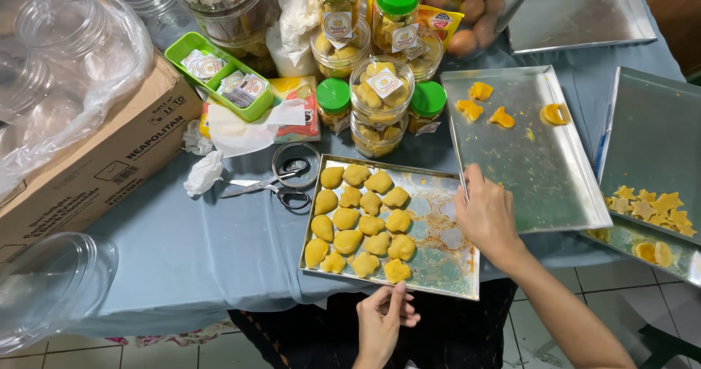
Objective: Organizing and arranging small yellow pastries on metal baking trays by moving them from one tray to another and aligning them in rows.
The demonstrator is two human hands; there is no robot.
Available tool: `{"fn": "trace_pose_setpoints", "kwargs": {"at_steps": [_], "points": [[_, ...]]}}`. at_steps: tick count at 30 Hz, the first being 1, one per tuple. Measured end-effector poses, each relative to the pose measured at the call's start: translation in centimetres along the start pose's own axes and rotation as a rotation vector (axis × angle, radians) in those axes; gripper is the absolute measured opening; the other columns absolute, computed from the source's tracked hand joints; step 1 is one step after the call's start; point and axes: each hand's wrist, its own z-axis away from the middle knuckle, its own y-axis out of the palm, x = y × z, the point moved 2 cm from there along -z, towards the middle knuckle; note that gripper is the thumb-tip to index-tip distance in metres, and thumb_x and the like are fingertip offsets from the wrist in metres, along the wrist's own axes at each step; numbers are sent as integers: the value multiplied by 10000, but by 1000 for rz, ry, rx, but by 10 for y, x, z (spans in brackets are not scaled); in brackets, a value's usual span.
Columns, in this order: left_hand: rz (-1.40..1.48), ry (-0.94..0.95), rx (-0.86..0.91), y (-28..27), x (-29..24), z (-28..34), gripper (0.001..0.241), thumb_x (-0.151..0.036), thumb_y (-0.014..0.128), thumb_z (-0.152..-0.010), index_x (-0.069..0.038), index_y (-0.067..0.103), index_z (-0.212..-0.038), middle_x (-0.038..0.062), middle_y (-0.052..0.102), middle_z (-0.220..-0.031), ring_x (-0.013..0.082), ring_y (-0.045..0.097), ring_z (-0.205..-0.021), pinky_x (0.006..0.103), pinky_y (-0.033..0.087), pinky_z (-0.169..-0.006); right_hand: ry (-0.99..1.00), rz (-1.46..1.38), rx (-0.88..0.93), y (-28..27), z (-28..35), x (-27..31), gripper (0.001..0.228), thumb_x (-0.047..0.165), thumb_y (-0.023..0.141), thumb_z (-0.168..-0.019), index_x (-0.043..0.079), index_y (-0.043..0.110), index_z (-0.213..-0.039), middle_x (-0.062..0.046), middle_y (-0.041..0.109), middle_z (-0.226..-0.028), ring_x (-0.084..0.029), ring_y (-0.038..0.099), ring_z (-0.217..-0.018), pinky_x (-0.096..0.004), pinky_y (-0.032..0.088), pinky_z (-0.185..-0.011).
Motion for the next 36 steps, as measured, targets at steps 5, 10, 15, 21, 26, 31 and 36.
{"fn": "trace_pose_setpoints", "kwargs": {"at_steps": [5,10,15,21,26,31,36], "points": [[-387,2,309,-14,-49,10,386,-323,575,-1074,-46,728,-851,56,606,-509,109,567,-377,206,495,-364,50,0,-31,-25,75,-4,73,157,597,-974,119,550,-1015,5,523,-612,-204,511,-521,-397,453,-522],[-198,330,540,13,-76,-3,557,-481,433,-1028,-6,594,-1269,194,730,-990,213,785,-883,314,695,-563,2,-1,-88,-65,141,-11,32,238,657,-963,211,647,-949,108,636,-622,-40,533,-499,-252,437,-454],[562,8,792,31,-96,-36,1054,-857,270,-821,-181,291,-1629,229,416,-1613,458,633,-1173,640,599,-777,-289,-172,133,-98,176,-15,310,160,734,-823,230,725,-1125,109,805,-887,-26,812,-693,-266,614,-639],[891,12,833,-55,-130,-35,932,-690,477,-950,-60,295,-1613,163,471,-1550,309,504,-1386,426,401,-1164,-805,-239,689,-112,146,-8,515,460,559,-1094,28,578,-1374,-51,619,-780,-222,660,-618,-403,465,-479],[530,-176,123,-101,-114,0,487,-356,569,-943,-61,621,-1326,155,666,-1188,303,656,-1065,404,526,-900,-1230,-120,544,-95,103,20,114,100,521,-1037,95,627,-1081,-16,608,-896,-193,602,-735,-331,521,-564],[561,-49,-245,-110,-117,37,524,-197,574,-922,-49,577,-1424,197,686,-1192,319,668,-1041,411,526,-879,-1076,-192,431,-99,65,78,334,374,729,-926,200,682,-1208,24,722,-1067,-151,707,-849,-336,592,-677],[485,186,-177,-115,-95,41,598,-250,513,-945,-54,461,-1507,201,644,-1339,324,652,-1169,419,539,-953,-1135,-194,170,-51,53,168,579,90,582,-966,90,444,-1528,-89,505,-1559,-258,509,-1370,-390,430,-1130]]}}
